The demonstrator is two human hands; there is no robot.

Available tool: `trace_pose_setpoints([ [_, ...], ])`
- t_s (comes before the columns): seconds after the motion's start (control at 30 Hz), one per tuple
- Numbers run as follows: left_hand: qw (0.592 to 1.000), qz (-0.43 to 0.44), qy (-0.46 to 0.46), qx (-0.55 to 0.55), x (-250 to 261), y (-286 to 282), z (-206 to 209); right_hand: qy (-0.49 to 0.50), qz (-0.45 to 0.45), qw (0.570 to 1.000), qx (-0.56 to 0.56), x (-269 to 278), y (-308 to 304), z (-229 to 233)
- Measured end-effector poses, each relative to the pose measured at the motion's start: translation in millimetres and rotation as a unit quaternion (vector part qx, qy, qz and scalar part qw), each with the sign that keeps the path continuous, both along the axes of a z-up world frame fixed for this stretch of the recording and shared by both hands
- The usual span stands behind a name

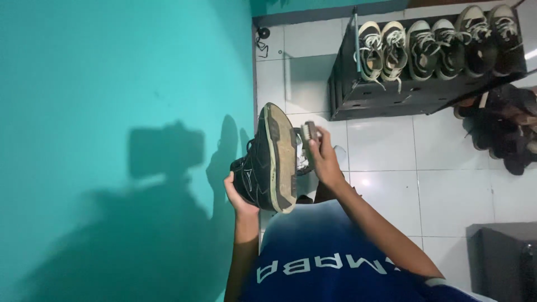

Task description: The person picks up a black sneaker from a shoe rack and uses a brush to scrub the upper, sides, and sole. They then place the shoe back on the rack, pick up a second black sneaker, and repeat the brushing process on the upper and sole.

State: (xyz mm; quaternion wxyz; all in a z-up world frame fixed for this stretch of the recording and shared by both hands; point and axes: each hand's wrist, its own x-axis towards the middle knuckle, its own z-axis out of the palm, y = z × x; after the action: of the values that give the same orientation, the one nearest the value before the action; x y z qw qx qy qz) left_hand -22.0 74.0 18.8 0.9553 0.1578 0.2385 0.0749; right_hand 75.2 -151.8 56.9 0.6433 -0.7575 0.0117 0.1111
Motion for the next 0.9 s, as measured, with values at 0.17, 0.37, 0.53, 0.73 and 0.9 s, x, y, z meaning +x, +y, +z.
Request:
trace_pose_setpoints([
  [0.17,0.998,-0.057,-0.014,-0.014,5.7,-10.0,-3.3,-0.282,0.017,0.954,-0.098,10.3,-0.4,60.0],
  [0.37,0.995,-0.094,-0.024,-0.021,-0.5,-10.5,-6.3,-0.165,-0.027,0.981,-0.095,57.4,-14.0,34.1],
  [0.53,0.993,-0.110,-0.029,-0.029,-0.4,-12.5,-6.0,-0.161,-0.055,0.985,-0.004,48.1,-12.5,31.5],
  [0.73,0.995,-0.088,-0.040,-0.028,-2.1,-13.4,0.9,-0.212,-0.015,0.975,-0.064,34.8,4.8,34.7],
  [0.9,0.999,0.023,0.012,-0.023,-6.7,-12.2,-1.4,-0.049,-0.016,0.999,-0.005,17.8,4.0,-22.3],
])
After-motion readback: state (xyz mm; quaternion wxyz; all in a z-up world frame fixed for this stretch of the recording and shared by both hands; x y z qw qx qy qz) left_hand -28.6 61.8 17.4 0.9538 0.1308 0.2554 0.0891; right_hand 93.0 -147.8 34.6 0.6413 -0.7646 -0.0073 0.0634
